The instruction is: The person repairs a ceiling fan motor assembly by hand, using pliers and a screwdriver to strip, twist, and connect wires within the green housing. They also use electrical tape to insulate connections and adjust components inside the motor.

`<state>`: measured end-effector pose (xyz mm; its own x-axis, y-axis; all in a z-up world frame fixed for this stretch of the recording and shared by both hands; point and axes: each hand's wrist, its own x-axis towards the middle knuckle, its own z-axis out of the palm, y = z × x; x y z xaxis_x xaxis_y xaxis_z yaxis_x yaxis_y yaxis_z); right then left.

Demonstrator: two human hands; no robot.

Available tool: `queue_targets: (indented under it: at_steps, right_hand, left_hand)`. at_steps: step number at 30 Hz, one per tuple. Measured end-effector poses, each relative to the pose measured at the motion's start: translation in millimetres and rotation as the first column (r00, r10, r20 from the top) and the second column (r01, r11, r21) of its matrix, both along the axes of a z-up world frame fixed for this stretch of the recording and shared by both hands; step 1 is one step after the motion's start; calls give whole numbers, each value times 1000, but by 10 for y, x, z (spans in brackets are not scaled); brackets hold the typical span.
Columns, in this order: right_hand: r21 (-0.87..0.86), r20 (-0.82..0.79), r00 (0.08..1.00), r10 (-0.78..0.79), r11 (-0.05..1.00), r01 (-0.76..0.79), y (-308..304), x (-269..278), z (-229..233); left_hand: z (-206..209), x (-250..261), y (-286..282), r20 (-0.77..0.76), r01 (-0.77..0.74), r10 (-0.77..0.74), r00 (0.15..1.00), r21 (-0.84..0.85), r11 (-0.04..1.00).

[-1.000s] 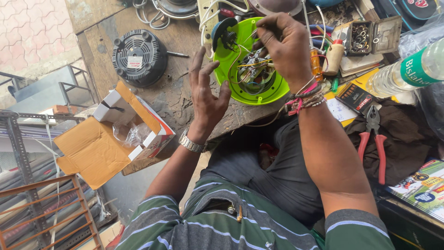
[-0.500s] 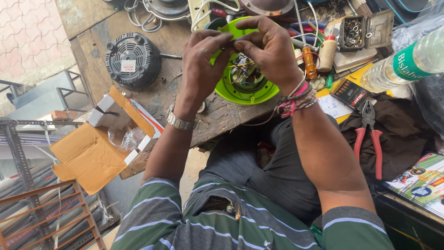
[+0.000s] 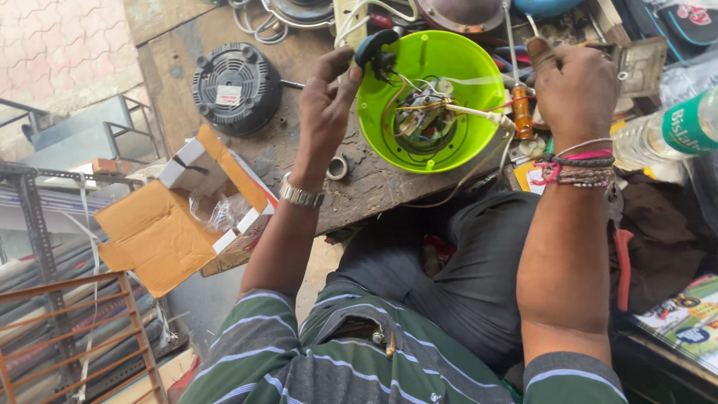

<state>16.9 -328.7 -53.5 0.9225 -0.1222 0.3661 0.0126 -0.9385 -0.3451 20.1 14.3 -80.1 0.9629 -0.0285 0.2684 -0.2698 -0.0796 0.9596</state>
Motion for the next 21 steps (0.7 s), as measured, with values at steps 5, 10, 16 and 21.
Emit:
queue_targets:
  at_steps: [5,10,16,21]
  right_hand:
    - [385,246,963,111,901,-203,203,-26,178]
    - [751,513,830,219,352,-558,530,-14,328]
    - [813,275,926,258,452,-368,577,82,115]
    - [843,254,907,337,382,-378,570,110,-98]
  left_hand:
    - [-228,162,-91,-11,80,-83,997,-151,985]
    - [-392,147,-148,55,60,-52,997,-157,986]
    - [-453,211,-146,-1,104,-106,994,-200,974]
    - [-527,395,-145,-68,-10,3,998,-112,994]
